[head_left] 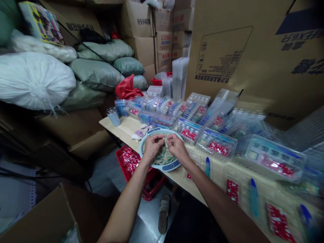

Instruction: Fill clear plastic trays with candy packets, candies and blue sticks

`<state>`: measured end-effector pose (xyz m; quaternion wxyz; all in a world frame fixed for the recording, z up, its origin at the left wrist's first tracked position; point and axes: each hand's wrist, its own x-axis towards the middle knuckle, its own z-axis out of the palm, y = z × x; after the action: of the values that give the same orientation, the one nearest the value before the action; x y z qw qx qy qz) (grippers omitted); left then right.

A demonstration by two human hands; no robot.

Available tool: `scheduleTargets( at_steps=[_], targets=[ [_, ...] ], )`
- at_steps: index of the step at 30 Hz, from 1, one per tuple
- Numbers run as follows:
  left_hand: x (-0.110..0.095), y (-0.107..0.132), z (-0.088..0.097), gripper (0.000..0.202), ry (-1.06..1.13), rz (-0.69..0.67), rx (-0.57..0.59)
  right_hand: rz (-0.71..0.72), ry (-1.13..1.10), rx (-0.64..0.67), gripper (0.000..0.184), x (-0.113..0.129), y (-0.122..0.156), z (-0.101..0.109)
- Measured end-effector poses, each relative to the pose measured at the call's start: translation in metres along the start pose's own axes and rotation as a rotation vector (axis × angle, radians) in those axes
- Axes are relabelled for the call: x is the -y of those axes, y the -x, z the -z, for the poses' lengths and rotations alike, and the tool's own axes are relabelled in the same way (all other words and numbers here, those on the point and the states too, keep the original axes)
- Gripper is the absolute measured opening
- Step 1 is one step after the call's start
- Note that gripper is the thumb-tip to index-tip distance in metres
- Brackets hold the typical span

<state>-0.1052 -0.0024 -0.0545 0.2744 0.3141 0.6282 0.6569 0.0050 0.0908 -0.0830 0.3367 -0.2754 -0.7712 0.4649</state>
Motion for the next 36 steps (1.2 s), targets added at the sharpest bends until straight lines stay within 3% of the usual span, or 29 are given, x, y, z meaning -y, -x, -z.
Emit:
scheduleTargets(
  at_steps=[3,7,11,16,19,22,25,28,36],
  targets=[
    [0.000,-0.004,0.004,0.028,0.139,0.046,-0.093,0.034,-0.090,-0.008,0.021,-0.004,0.001,0.002],
    [-0.001,-0.007,0.009,0.036,0.337,0.141,-0.063,0.016,-0.062,-0.002,0.023,-0.001,0.001,0.002],
    [0.000,-0.004,0.008,0.035,0.303,0.146,-0.062,0.054,0.017,0.009,0.013,0.009,0.003,0.002],
    [0.002,-0.001,0.003,0.032,0.203,0.081,0.002,0.007,0.115,0.094,0.015,0.018,0.005,0.005],
    [0.002,-0.005,0.006,0.028,0.306,0.117,-0.056,-0.014,0.087,0.139,0.017,0.018,0.007,0.009],
    [0.000,-0.009,0.011,0.028,0.434,0.131,-0.126,-0.020,0.045,0.094,0.015,0.016,0.008,0.010],
    [-0.002,-0.008,0.014,0.033,0.460,0.165,-0.032,-0.052,0.141,0.011,0.013,0.016,0.007,0.006],
    [-0.002,-0.003,0.011,0.038,0.410,0.176,0.067,-0.028,0.246,0.011,0.014,0.016,0.006,0.002],
    [-0.003,0.003,0.004,0.041,0.215,0.107,0.090,0.061,0.263,0.070,0.012,0.012,0.009,0.006]
  ],
)
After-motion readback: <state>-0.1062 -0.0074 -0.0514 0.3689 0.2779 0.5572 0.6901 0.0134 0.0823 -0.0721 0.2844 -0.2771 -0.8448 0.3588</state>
